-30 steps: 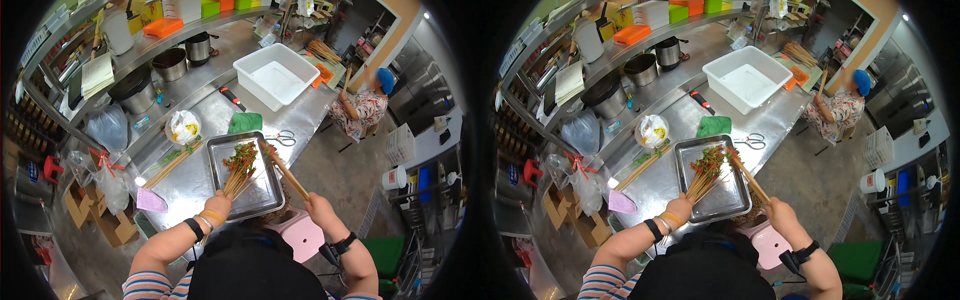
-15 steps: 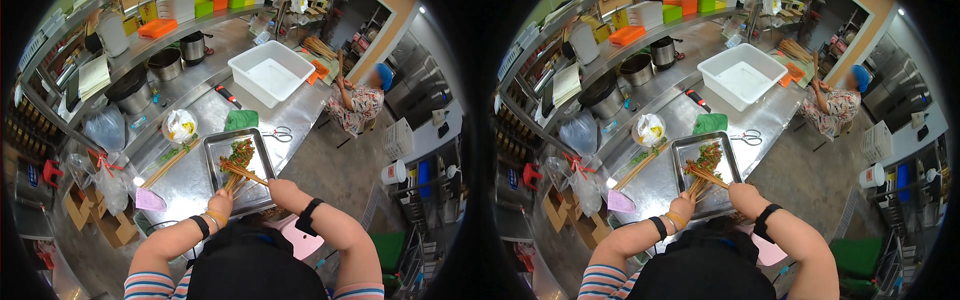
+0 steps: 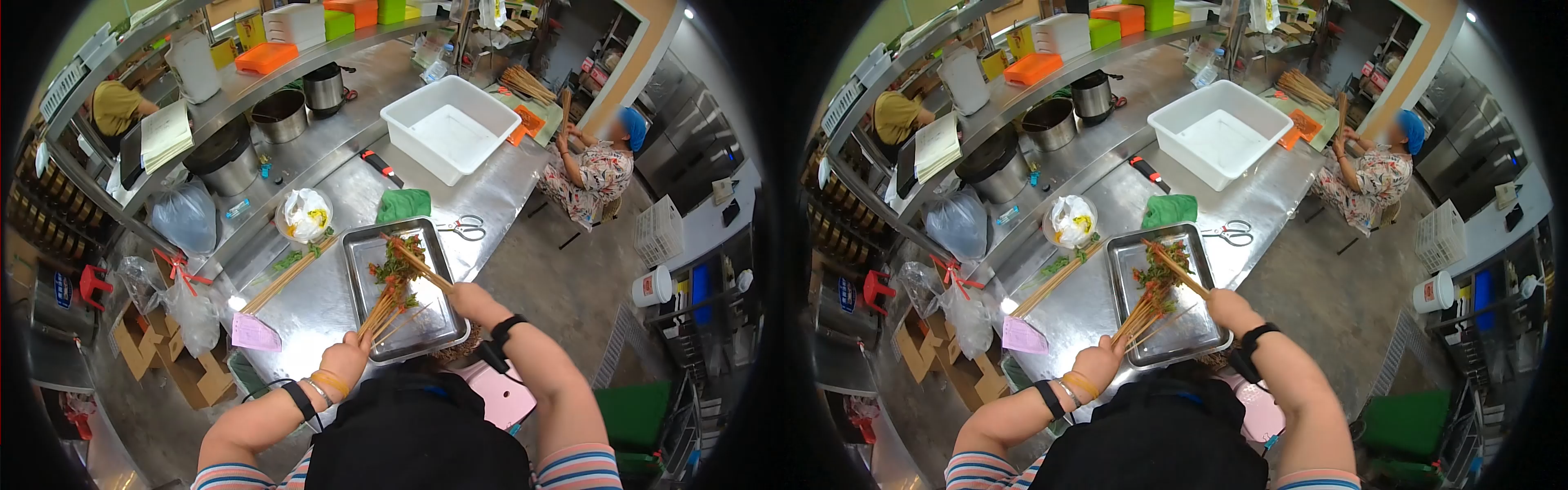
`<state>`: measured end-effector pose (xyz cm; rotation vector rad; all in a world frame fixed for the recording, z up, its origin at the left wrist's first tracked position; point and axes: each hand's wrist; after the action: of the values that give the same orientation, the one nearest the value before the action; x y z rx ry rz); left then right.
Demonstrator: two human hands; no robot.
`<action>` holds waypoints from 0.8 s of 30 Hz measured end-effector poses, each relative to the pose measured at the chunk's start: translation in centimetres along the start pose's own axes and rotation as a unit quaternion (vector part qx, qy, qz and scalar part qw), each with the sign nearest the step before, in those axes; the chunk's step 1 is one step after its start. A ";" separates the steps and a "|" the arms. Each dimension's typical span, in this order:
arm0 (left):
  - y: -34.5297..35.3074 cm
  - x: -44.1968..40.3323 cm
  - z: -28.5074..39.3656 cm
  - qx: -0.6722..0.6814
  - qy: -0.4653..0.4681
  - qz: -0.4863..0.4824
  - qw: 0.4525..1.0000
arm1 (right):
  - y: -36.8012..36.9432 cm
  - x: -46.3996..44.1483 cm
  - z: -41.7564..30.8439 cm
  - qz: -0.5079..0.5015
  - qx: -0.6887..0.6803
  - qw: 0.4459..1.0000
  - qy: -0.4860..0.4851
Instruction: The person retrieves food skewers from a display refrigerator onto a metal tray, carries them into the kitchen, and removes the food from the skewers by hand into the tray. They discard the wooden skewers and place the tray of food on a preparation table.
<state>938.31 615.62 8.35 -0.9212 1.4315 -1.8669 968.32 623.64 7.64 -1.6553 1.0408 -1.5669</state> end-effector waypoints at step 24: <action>2.9 -2.3 0.4 0.007 -0.008 0.010 1.000 | -1.5 4.9 -3.0 -0.026 0.109 0.994 -0.012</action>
<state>940.10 616.55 5.27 -0.9097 1.4116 -1.8475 965.45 620.37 11.63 -1.5585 0.7891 -1.6263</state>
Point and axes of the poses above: each hand's wrist, its own x-axis away from the middle knuckle, its own y-axis out of the palm, z = x × y, and after that the axes turned 8 degrees about x, right-handed
